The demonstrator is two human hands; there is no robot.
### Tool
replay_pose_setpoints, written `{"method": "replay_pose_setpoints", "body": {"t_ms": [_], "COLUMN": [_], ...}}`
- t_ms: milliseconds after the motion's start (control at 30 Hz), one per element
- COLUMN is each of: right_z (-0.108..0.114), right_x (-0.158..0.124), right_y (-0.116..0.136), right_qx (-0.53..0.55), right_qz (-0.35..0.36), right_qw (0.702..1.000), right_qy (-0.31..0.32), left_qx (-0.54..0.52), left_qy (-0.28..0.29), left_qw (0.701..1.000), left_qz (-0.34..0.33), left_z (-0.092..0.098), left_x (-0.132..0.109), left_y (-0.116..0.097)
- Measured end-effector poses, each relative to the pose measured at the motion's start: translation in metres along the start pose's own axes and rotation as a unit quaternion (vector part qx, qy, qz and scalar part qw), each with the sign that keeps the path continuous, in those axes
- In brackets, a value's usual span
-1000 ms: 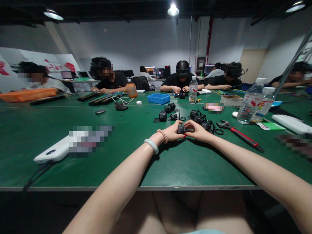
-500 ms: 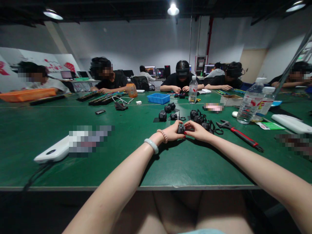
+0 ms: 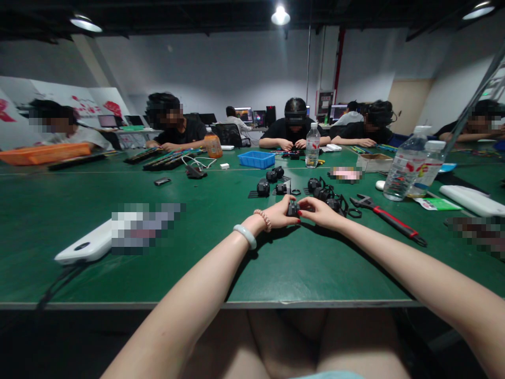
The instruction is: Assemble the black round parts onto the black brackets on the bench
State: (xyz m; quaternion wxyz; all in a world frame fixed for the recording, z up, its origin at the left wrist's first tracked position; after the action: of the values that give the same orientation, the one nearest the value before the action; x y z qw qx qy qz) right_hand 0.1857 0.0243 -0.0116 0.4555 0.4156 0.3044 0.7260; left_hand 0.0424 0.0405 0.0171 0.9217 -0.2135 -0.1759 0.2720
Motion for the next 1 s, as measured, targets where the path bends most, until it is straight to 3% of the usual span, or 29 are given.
{"method": "replay_pose_setpoints", "body": {"t_ms": [667, 1000], "right_z": [-0.0007, -0.0003], "right_x": [0.0021, 0.0022], "right_y": [-0.0064, -0.0081], "right_qx": [-0.004, 0.02], "right_qz": [-0.025, -0.01], "right_qw": [0.999, 1.0], "right_qy": [-0.025, -0.022], "left_qx": [0.002, -0.004], "left_qy": [0.011, 0.002], "left_qw": [1.0, 1.0], "left_qz": [0.023, 0.005], "left_z": [0.0021, 0.0], "left_x": [-0.0007, 0.0006], "left_y": [-0.0057, 0.0004]}}
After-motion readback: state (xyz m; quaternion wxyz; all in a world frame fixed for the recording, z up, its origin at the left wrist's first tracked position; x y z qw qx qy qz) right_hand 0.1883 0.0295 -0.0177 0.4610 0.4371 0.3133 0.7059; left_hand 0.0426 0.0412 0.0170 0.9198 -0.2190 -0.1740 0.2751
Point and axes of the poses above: each hand's wrist, its own x-axis towards the middle knuckle, its own z-axis out of the back of the hand, y = z × x, the point moved 3 cm from there along x, towards the middle knuckle, and after that the axes turned 7 degrees about -z, right-handed, at the moved point
